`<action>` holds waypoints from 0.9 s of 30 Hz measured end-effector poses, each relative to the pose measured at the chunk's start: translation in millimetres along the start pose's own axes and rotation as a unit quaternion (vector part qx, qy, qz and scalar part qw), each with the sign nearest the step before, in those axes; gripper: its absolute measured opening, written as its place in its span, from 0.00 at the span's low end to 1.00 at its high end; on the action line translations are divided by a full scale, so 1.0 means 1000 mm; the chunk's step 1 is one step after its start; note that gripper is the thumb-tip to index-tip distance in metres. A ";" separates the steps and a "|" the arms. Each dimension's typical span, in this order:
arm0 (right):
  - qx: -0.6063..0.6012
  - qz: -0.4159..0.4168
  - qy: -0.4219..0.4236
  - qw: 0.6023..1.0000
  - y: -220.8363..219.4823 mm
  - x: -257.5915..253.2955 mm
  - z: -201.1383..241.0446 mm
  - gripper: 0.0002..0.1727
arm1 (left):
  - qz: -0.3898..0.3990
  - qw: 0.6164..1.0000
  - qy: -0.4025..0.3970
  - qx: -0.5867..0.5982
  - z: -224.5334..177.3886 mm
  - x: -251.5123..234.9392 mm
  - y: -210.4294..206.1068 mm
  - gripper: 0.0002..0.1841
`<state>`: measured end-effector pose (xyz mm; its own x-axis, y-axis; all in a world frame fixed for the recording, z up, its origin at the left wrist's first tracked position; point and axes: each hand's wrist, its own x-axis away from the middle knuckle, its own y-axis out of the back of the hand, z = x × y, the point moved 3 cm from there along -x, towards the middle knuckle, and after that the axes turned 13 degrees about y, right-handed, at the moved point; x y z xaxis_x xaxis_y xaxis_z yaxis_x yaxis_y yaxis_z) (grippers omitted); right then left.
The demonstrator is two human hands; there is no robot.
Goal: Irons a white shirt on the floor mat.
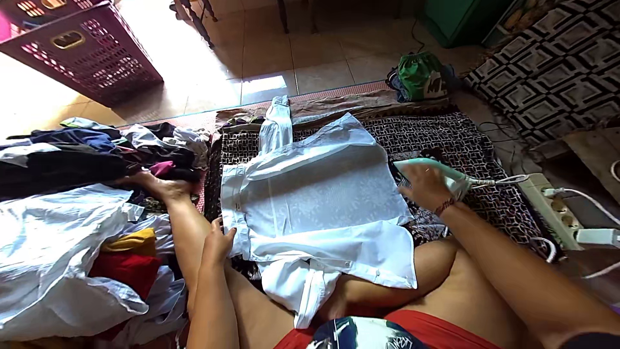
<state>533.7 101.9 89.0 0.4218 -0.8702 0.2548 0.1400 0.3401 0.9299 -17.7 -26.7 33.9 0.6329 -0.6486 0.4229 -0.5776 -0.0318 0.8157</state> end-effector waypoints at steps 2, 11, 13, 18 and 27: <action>-0.063 0.118 0.107 0.985 -0.037 0.036 0.049 0.31 | 0.019 0.999 0.011 -0.044 -0.001 0.006 0.005 0.38; -0.070 0.229 0.170 0.956 -0.079 0.125 0.099 0.16 | 0.127 0.989 0.064 0.046 0.008 0.026 0.014 0.42; -0.132 0.221 0.150 0.954 -0.066 0.117 0.088 0.12 | 0.132 0.979 0.062 0.140 0.011 0.023 0.017 0.32; -0.315 0.082 0.094 0.941 -0.017 0.065 0.043 0.11 | 0.124 0.904 0.108 0.395 0.003 0.009 0.015 0.10; -0.098 0.422 0.229 0.872 -0.078 0.062 0.112 0.27 | 0.134 0.861 0.144 0.469 -0.012 -0.016 -0.004 0.17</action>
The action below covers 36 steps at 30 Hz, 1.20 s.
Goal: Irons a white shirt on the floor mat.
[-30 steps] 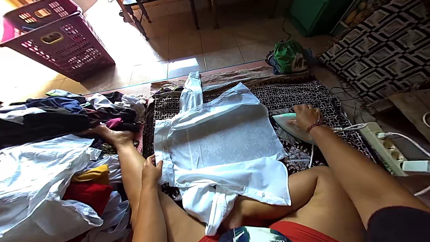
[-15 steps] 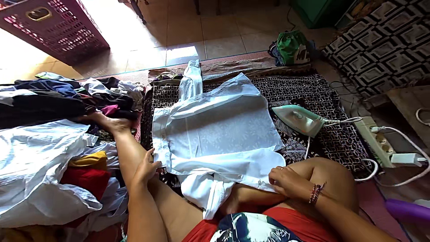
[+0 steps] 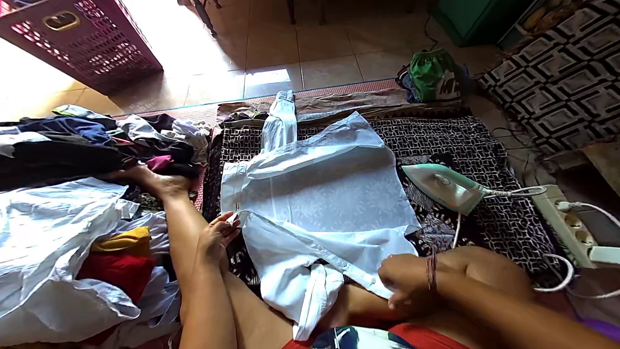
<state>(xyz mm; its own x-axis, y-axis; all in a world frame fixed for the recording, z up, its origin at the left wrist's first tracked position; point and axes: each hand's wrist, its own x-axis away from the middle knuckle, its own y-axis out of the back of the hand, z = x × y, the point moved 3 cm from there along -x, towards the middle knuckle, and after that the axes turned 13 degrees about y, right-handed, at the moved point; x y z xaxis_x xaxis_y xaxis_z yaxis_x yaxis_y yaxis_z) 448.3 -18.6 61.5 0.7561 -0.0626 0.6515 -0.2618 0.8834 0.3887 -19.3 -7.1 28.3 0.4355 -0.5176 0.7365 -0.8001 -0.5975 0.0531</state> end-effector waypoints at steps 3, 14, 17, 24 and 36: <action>0.035 -0.016 0.019 0.999 -0.021 -0.004 -0.007 0.16 | -0.002 0.999 -0.019 -0.038 0.001 0.001 0.001 0.20; -0.167 -0.438 -0.058 0.882 0.126 0.050 -0.102 0.13 | -0.009 0.991 -0.132 -0.018 -0.002 -0.007 -0.020 0.13; -0.180 -0.527 -0.116 0.823 0.138 0.033 -0.134 0.15 | 0.012 0.987 -0.156 -0.045 0.001 -0.019 -0.030 0.16; -0.122 -0.568 -0.199 0.789 0.127 0.009 -0.144 0.28 | 0.055 0.976 -0.186 -0.104 0.011 -0.035 -0.045 0.26; -0.109 -0.278 -0.272 0.915 0.067 0.031 -0.116 0.30 | -0.032 0.836 -0.147 -0.528 0.020 0.067 -0.038 0.18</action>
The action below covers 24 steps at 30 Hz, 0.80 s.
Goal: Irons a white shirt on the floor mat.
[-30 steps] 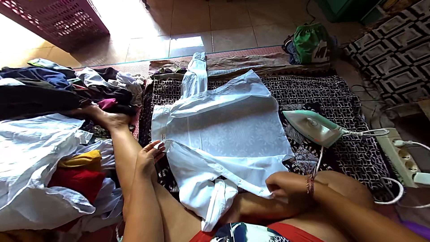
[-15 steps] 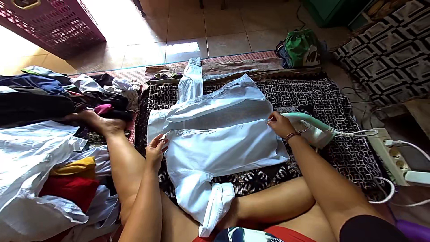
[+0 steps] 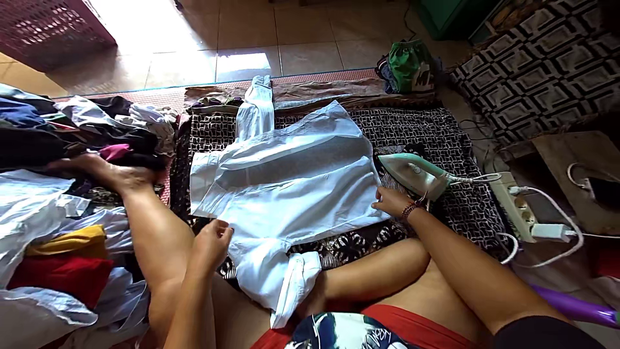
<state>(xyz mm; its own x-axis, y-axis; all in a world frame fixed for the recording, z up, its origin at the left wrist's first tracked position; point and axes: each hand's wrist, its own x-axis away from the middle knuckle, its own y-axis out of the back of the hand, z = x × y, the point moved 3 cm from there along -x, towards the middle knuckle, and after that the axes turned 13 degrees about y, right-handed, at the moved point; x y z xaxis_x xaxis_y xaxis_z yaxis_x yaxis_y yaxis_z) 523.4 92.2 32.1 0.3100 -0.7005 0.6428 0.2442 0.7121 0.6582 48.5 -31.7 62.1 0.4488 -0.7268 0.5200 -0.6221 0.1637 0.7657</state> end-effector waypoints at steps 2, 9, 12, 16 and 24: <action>-0.009 -0.011 0.009 1.000 -0.010 0.005 0.003 0.28 | 0.036 0.998 -0.002 -0.051 -0.001 0.024 -0.017 0.20; -0.008 -0.026 0.099 0.995 -0.002 0.021 0.009 0.16 | 0.021 0.977 -0.188 -0.095 -0.034 0.073 -0.078 0.20; -0.009 -0.033 0.136 0.990 -0.008 0.033 -0.001 0.14 | 0.029 0.951 -0.277 -0.135 -0.047 0.067 -0.106 0.19; -0.023 -0.003 0.120 0.992 -0.014 0.048 -0.012 0.14 | 0.074 0.920 -0.300 -0.243 -0.058 0.058 -0.130 0.19; 0.092 0.141 0.085 0.982 -0.043 0.029 -0.038 0.15 | 0.192 0.897 -0.249 -0.311 -0.054 0.049 -0.142 0.16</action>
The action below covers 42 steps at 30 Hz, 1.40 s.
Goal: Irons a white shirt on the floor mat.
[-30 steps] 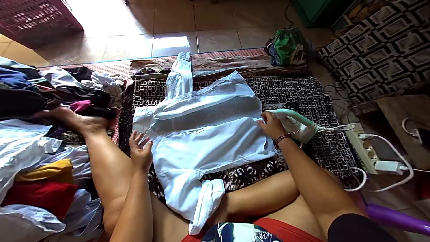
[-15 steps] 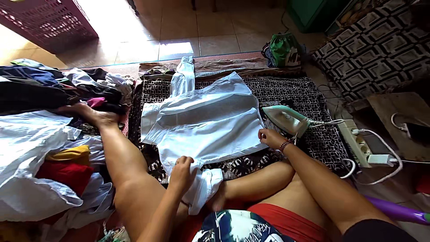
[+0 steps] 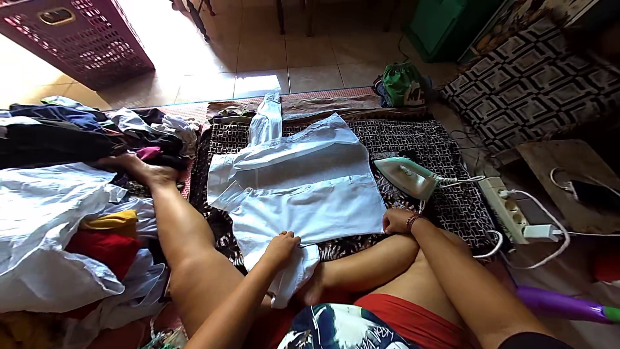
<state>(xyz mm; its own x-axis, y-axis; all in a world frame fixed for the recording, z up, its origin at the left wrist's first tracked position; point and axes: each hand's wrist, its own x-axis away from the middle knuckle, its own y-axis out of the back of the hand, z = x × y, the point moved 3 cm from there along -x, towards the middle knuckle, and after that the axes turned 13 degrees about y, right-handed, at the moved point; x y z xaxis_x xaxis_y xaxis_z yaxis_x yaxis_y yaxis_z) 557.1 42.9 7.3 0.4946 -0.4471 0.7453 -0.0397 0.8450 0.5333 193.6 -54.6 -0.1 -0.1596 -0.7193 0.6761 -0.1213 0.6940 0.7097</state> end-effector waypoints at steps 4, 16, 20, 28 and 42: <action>0.000 -0.009 -0.043 0.999 0.019 0.003 0.012 0.24 | 0.006 0.988 -0.023 0.150 0.015 -0.003 0.024 0.16; 0.020 -0.216 -0.059 0.974 0.106 -0.079 0.021 0.30 | -0.255 0.892 0.302 0.219 0.185 -0.033 0.120 0.37; 0.051 -0.151 -0.095 0.983 0.113 -0.086 0.020 0.22 | -0.227 0.913 0.284 0.187 0.208 -0.035 0.108 0.18; 0.064 -0.269 -0.153 0.949 0.125 -0.058 0.025 0.19 | -0.228 0.892 0.340 0.192 0.204 -0.036 0.097 0.17; -0.046 -0.339 -0.096 0.935 0.147 0.033 -0.040 0.24 | -0.242 0.840 0.326 0.360 0.215 -0.036 0.092 0.19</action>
<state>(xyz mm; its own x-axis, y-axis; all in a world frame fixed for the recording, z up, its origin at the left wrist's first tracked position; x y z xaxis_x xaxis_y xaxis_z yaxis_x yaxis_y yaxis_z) 602.1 164.3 94.9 0.2133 -0.9263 0.3107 0.3057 0.3653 0.8793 -21.9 42.0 -2.1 0.6212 -0.6235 0.4746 -0.6154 -0.0133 0.7881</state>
